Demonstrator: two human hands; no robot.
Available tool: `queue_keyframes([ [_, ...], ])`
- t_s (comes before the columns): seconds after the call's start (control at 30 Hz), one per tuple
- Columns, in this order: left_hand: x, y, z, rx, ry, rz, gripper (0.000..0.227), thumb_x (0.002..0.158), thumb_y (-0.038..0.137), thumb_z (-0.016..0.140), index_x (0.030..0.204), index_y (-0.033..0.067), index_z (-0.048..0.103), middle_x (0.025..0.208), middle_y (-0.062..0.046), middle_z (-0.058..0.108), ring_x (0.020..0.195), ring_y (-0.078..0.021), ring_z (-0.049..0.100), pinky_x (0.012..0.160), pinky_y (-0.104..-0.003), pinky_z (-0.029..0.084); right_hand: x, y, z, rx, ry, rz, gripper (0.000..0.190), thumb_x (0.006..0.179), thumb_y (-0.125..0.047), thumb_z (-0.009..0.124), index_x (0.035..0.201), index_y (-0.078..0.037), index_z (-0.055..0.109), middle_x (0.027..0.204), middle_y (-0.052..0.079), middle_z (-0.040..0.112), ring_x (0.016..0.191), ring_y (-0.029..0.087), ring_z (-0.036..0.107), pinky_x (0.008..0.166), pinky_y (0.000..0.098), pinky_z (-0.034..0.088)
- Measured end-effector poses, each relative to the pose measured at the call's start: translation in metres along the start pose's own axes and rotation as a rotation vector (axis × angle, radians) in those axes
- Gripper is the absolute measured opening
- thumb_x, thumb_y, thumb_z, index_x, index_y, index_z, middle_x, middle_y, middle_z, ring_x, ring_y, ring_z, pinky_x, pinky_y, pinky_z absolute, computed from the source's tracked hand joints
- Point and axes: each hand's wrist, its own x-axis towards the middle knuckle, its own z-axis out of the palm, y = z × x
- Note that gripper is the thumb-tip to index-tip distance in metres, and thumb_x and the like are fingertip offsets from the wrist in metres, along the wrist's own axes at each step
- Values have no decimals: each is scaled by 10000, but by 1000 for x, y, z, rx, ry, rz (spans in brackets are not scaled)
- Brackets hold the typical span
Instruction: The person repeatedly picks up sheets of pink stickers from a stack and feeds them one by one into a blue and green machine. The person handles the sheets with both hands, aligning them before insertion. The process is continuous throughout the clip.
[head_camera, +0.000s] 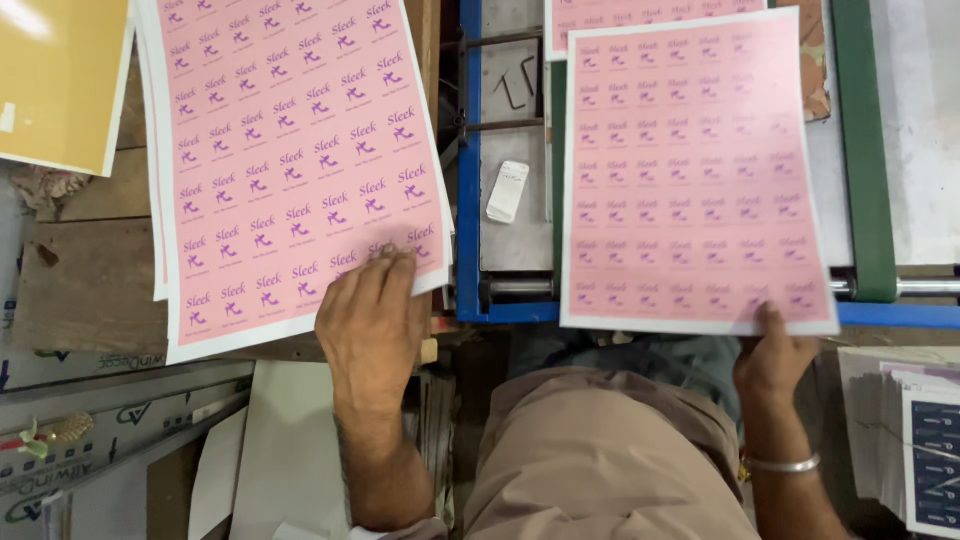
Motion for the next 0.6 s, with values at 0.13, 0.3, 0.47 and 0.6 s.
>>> queue_keyframes([
  [0.13,-8,1,4,7,108,-3,401,806,152,821,1174,32,714,1166,-156,717,1099,-337,688,975,-447,542,-31,11,-5,-81,30,13,282,1044,-9,618,1310,74,571,1225,124,649,1091,209,647,945,319,568],
  [0.3,-15,-6,12,27,101,-23,385,842,91,819,1215,58,728,1236,-97,733,1176,-269,705,1019,-415,556,-4,20,15,-135,-41,-87,254,1089,-53,645,1294,78,571,1222,107,635,1083,149,603,955,273,510],
  [0.47,-13,-10,14,3,95,-55,365,810,81,838,1163,73,744,1162,-78,751,1102,-257,709,939,-406,555,56,39,46,-103,-47,-159,315,1077,-109,675,1304,75,558,1234,105,640,1086,140,602,971,280,512],
  [0.6,-23,-8,10,15,43,-55,424,761,69,816,1174,59,721,1192,-90,731,1138,-287,689,992,-432,535,84,63,60,-64,16,-64,391,1062,-133,707,1332,38,481,1282,119,634,1128,150,643,989,294,552],
])
